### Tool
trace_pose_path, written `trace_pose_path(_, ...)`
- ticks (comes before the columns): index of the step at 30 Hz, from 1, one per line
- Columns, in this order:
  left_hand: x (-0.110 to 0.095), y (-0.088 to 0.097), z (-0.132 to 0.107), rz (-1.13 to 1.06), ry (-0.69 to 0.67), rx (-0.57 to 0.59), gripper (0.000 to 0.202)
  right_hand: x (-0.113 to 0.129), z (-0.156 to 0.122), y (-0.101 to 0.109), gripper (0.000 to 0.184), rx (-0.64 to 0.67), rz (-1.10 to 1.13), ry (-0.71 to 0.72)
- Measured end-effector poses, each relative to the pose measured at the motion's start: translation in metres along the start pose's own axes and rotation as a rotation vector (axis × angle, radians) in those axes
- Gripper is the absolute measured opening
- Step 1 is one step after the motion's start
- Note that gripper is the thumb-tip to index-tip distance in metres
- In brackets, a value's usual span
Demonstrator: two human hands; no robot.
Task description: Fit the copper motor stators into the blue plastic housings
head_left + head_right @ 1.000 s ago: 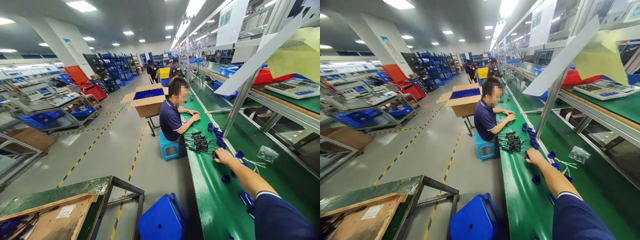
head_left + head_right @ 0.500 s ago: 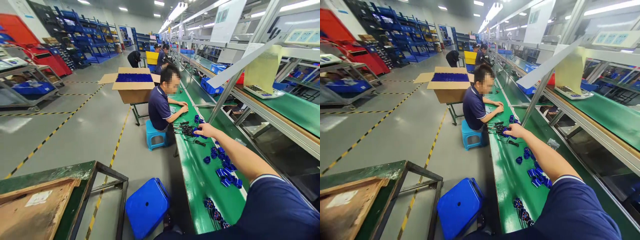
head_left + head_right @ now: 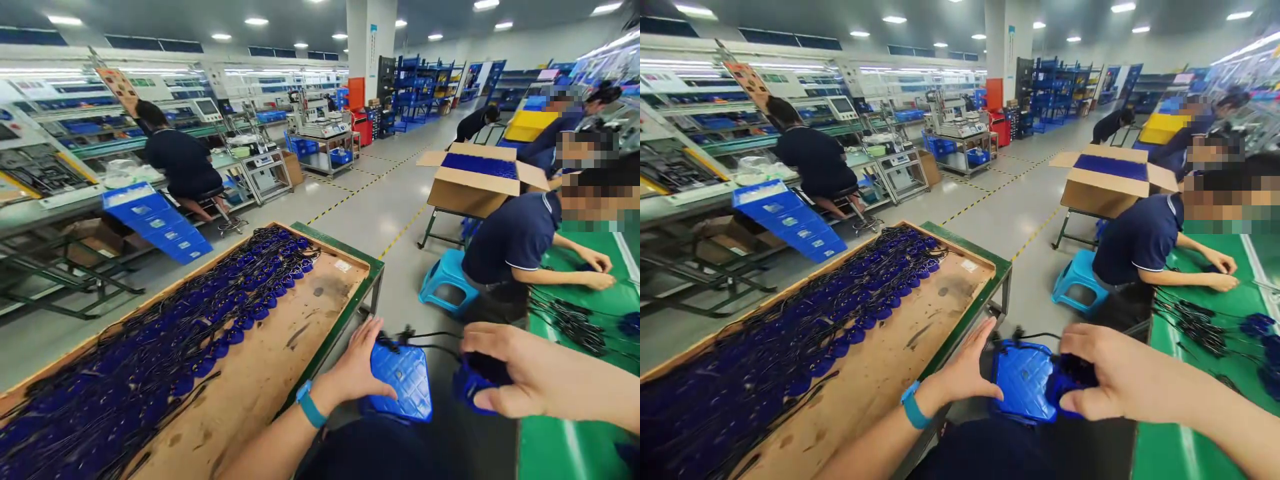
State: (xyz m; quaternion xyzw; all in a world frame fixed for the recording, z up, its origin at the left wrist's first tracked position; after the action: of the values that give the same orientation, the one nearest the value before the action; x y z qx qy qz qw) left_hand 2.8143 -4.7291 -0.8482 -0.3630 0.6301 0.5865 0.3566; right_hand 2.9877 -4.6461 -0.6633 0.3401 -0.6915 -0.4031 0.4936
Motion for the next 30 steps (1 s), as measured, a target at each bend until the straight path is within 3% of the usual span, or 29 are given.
trace_pose_path(3,0.022,0.040,-0.035,-0.240,0.019,0.030,0.107,0.072,0.065,-0.004,0.022,0.111,0.118,0.128)
trace_pose_path(5,0.049,0.048,-0.068,-0.468,0.127,0.182,0.071,0.099,0.107,-0.012,0.024,0.120,0.072,0.202)
trace_pose_path(8,0.083,0.053,-0.120,-0.747,0.319,0.389,0.049,0.109,0.171,-0.041,0.032,0.112,-0.147,0.294)
trace_pose_path(10,0.105,0.074,-0.139,-0.764,0.410,0.341,0.046,0.101,0.217,-0.066,0.036,0.102,-0.301,0.343)
trace_pose_path(12,0.132,0.111,-0.142,-0.644,0.497,0.187,0.043,0.085,0.263,-0.088,0.038,0.103,-0.413,0.386)
trace_pose_path(15,0.164,0.188,-0.122,-0.313,0.538,-0.061,0.026,0.055,0.334,-0.106,0.041,0.086,-0.518,0.421)
trace_pose_path(18,0.170,0.269,-0.085,0.178,0.395,-0.265,0.018,0.022,0.403,-0.110,0.043,0.040,-0.563,0.419)
trace_pose_path(21,0.184,0.323,-0.051,0.562,0.396,-0.366,0.025,-0.015,0.467,-0.120,0.041,0.040,-0.589,0.395)
trace_pose_path(25,0.221,0.357,-0.006,0.677,0.485,-0.411,0.025,-0.068,0.541,-0.148,0.042,0.122,-0.602,0.372)
trace_pose_path(30,0.272,0.367,0.033,0.741,0.606,-0.462,0.032,-0.113,0.597,-0.177,0.044,0.210,-0.557,0.430)
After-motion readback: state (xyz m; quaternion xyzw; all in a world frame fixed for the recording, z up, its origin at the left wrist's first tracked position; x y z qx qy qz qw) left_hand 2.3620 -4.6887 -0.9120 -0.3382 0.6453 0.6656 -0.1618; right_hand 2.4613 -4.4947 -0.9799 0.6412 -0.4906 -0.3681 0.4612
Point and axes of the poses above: each hand's wrist, its own z-axis towards the middle knuckle, its own y-axis out of the back of the hand, x = y × z, the point moved 9 cm from there along z, towards the middle knuckle, and after that the axes turned 4 degrees about x, right-handed, at the moved point
